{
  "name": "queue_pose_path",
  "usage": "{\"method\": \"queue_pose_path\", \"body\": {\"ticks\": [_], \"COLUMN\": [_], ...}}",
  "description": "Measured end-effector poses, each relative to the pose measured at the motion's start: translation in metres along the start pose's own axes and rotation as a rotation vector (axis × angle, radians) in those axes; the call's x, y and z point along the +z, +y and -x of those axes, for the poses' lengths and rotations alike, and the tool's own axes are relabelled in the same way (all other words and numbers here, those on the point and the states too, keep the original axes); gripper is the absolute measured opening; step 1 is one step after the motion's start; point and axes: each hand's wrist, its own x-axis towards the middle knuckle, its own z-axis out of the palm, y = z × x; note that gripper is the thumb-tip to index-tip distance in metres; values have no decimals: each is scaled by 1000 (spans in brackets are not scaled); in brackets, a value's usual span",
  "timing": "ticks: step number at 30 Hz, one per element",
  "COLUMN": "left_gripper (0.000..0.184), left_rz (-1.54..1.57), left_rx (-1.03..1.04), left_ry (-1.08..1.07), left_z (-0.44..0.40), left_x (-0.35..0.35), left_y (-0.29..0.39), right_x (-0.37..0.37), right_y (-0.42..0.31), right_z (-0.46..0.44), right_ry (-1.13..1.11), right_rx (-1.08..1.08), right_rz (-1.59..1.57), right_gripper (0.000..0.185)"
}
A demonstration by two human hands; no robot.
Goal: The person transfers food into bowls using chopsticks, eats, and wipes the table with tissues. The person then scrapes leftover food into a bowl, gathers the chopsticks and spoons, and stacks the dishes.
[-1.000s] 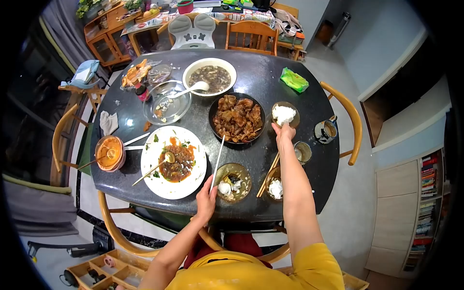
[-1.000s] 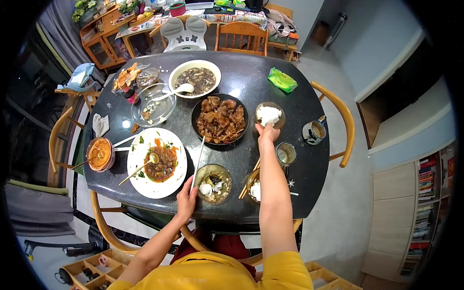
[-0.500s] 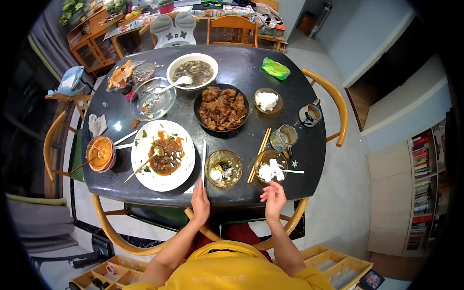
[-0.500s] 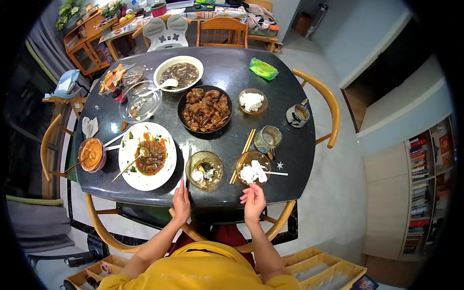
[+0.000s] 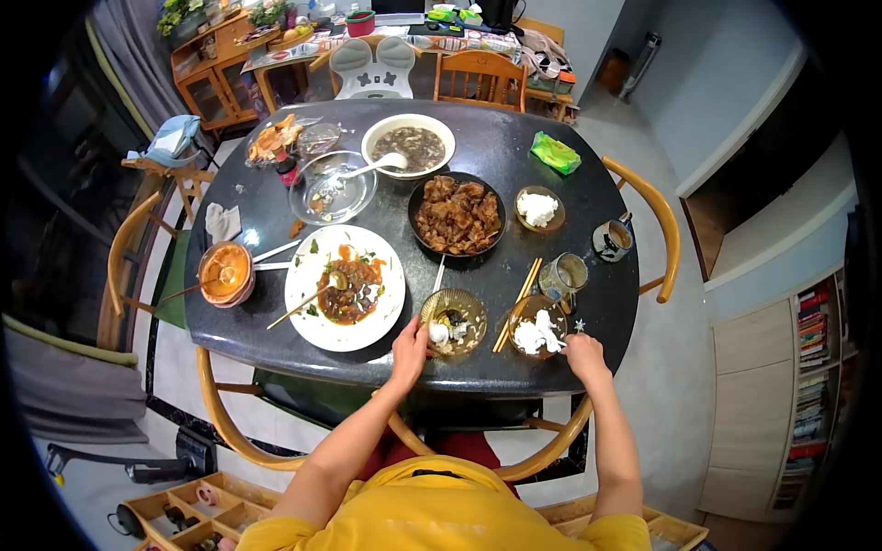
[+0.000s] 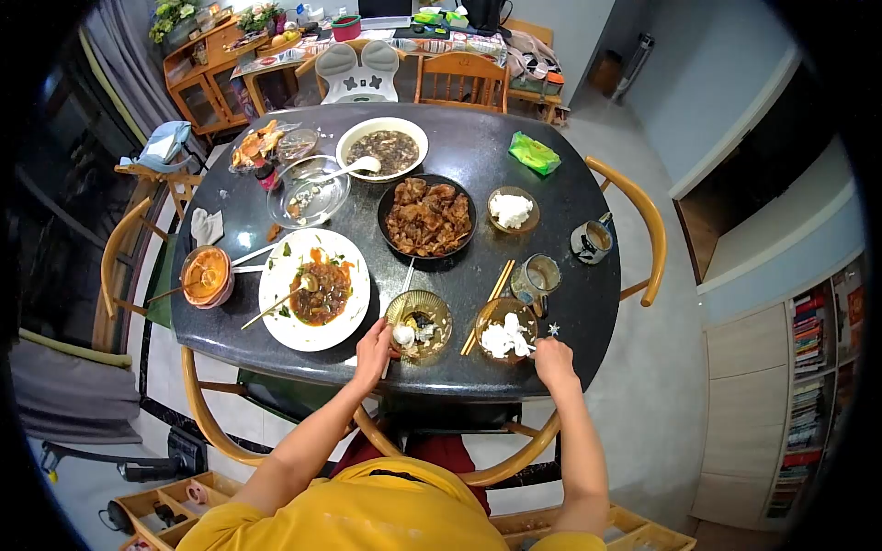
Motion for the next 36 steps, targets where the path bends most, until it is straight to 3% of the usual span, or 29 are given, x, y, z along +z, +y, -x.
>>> {"method": "queue_pose_path", "body": {"ticks": [3, 5, 7, 9, 13, 15, 16, 17, 19, 24, 25, 26, 27, 29, 30, 31, 34, 35, 36], "left_gripper": [40, 41, 43, 47, 50, 51, 52, 55, 54, 26, 24, 22, 21, 25, 26, 31, 47, 46, 42], "left_rz": [-67, -8, 246, 370, 413, 385, 117, -192, -400, -47, -138, 40, 5, 77, -35, -147, -545, -623, -365], "left_rx": [-31, -25, -212, -265, -338, -259, -233, -56, 220, 268, 336, 340, 365, 372, 340, 274, -49, -52, -149], "left_ry": [-47, -61, -156, -202, -236, -222, -176, -76, 43, 102, 161, 202, 238, 388, 444, 529, 658, 676, 573], "left_z": [-10, -10, -15, -17, -14, -12, -11, -8, 7, 13, 2, -18, -36, -103, -136, -172, -242, -266, -289], "left_x": [1, 1, 2, 1, -1, 0, -1, 0, -5, -45, -62, -79, -101, -141, -161, -179, -209, -217, -227], "left_y": [-5, -2, -11, -14, -7, -13, -12, -17, -2, 42, 62, 73, 92, 87, 84, 75, 65, 48, 33], "right_x": [-17, -31, -33, -36, -24, -13, -10, -6, 1, 7, 7, 16, 25, 34, 32, 42, 55, 60, 70], "right_y": [-9, -15, -16, -21, -20, -17, -17, -16, -13, -16, -19, -13, -7, -6, -11, -5, -10, -17, -19], "right_z": [-7, -9, -9, -6, 5, 12, 14, 16, 17, 18, 19, 20, 20, 23, 27, 30, 46, 51, 58], "right_ry": [-130, 19, 85, 179, 227, 198, 219, 239, 225, 178, 202, 250, 254, 462, 590, 728, 806, 810, 800], "right_rx": [-24, 27, 5, 0, 46, 75, 100, 125, 160, 244, 291, 281, 369, 450, 514, 497, 758, 851, 881], "right_rz": [7, 72, 66, 65, 45, 5, -55, -115, -195, -379, -448, -464, -557, -673, -773, -725, -1317, -1481, -1555], "right_gripper": [12, 10, 4, 5, 6, 6, 7, 8, 12, 19, 19, 22, 23, 25, 26, 25, 27, 28, 32]}}
